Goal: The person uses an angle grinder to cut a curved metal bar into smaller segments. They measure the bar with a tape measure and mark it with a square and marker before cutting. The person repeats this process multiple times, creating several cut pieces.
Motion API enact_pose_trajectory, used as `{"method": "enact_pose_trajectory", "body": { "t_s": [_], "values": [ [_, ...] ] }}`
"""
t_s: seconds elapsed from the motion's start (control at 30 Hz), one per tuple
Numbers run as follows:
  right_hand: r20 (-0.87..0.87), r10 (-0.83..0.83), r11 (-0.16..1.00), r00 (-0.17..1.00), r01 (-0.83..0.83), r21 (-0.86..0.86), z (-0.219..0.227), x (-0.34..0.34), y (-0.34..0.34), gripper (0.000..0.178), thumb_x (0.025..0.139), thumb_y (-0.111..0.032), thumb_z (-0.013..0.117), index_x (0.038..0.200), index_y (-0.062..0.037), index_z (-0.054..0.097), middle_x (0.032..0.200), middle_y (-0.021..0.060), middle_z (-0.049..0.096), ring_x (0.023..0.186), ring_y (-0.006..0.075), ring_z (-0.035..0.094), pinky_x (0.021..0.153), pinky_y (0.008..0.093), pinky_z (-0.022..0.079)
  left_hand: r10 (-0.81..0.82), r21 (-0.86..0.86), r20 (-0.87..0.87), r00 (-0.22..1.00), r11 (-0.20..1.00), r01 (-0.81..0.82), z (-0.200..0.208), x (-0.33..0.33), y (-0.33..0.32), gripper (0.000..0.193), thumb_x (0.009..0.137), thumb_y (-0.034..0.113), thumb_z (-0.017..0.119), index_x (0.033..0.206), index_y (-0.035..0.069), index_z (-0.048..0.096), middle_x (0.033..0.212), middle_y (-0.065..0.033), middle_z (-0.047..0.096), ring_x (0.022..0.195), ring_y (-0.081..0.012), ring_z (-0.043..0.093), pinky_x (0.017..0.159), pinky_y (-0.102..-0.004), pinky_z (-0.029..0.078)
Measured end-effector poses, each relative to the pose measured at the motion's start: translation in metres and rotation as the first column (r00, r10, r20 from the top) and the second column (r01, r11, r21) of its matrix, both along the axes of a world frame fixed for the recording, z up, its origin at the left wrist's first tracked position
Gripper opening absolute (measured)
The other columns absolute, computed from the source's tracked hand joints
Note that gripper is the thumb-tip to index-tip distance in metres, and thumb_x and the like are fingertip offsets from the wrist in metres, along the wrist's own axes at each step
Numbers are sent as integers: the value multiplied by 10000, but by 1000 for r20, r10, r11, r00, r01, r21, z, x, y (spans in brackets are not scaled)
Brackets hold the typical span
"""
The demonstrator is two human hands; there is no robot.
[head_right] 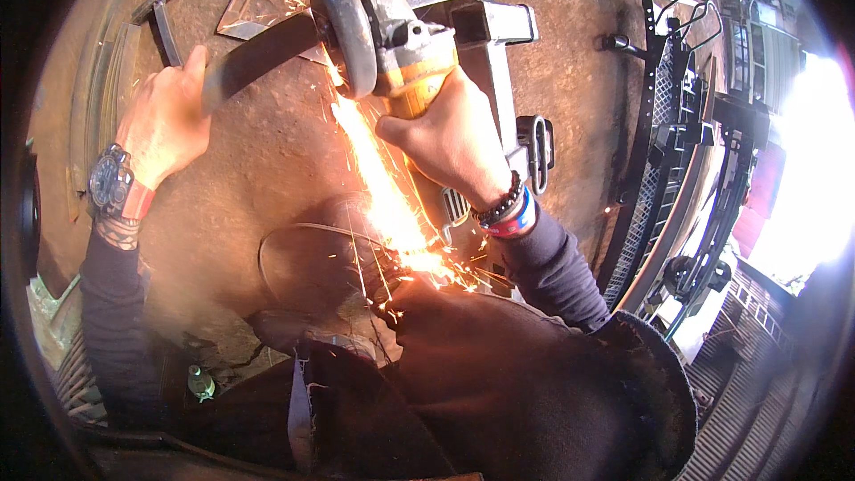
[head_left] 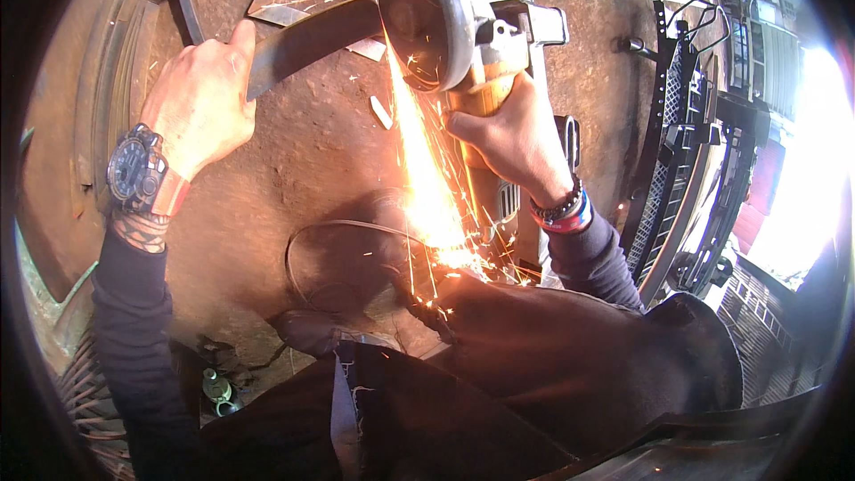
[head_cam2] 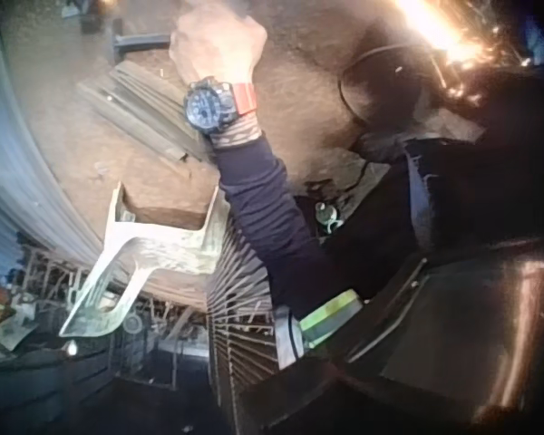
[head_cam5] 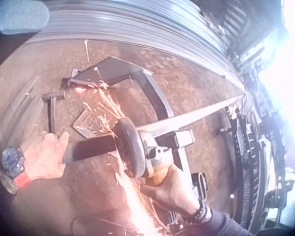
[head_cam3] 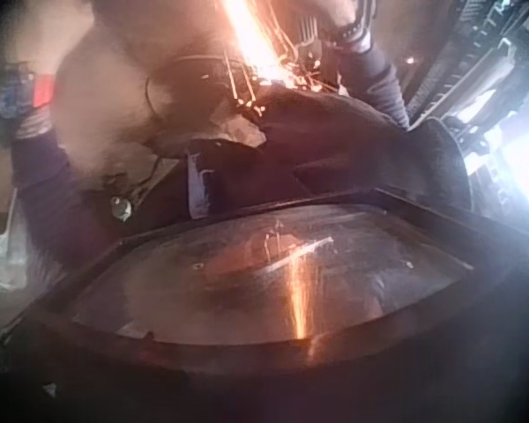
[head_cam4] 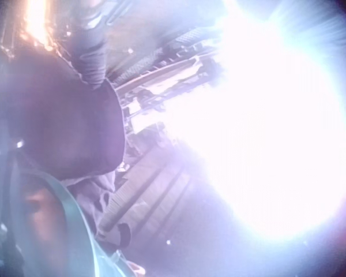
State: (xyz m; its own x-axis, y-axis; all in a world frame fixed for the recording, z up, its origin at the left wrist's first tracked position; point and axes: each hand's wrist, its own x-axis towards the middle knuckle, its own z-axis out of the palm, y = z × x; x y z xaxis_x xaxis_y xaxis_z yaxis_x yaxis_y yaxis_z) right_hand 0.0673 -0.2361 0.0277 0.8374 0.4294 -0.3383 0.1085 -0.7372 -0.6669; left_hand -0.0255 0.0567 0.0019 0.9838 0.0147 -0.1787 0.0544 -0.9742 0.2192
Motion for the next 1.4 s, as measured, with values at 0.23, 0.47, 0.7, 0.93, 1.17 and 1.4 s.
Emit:
{"method": "enact_pose_trajectory", "body": {
  "t_s": [0.23,0.47,0.7,0.93,1.17,1.4],
  "values": [
    [-32,-9,1000,999,10,29,-5,-11,-15,315,735,-94,741,1023,22,693,867,66,714,759,133,677,716,309,556,0,-5,13,1000,1000,0,-3,0,-1,402,761,44,741,1077,-57,514,803,-267,691,834,-415,713,763,-473,590],
    [-2,9,1000,1000,-9,12,-2,6,0,417,699,-191,766,1047,21,677,907,159,733,821,246,721,780,359,565,-7,26,17,1000,1000,6,-3,-3,-1,452,771,58,740,1136,-62,503,826,-264,685,846,-415,706,782,-469,586],
    [4,29,998,1000,-29,-58,9,12,7,398,710,-141,763,1068,10,677,909,83,716,797,168,685,772,328,555,1,27,-8,1000,1000,-1,-1,0,-4,502,773,71,746,1184,-76,499,831,-263,691,850,-409,710,794,-464,586],
    [-76,-21,997,997,15,-73,2,0,-10,451,681,-211,766,1051,29,668,875,170,723,809,263,720,765,371,563,67,7,-185,980,998,-67,5,6,-5,584,799,53,643,1345,-81,482,985,-310,674,967,-468,662,852,-502,540],
    [-48,-12,999,999,10,-52,0,-1,-10,445,684,-213,764,1045,32,676,884,191,726,819,278,725,776,381,564,7,11,-23,1000,1000,-7,-2,2,-2,481,777,64,730,1175,-79,501,830,-269,689,851,-419,706,787,-473,580],
    [4,7,1000,1000,-7,-6,3,12,6,395,693,-214,760,1025,-5,711,872,172,736,802,267,731,765,374,566,-14,43,19,1000,999,13,-2,-1,-4,507,777,80,728,1202,-81,501,851,-267,683,867,-419,699,800,-468,577]
  ]
}}
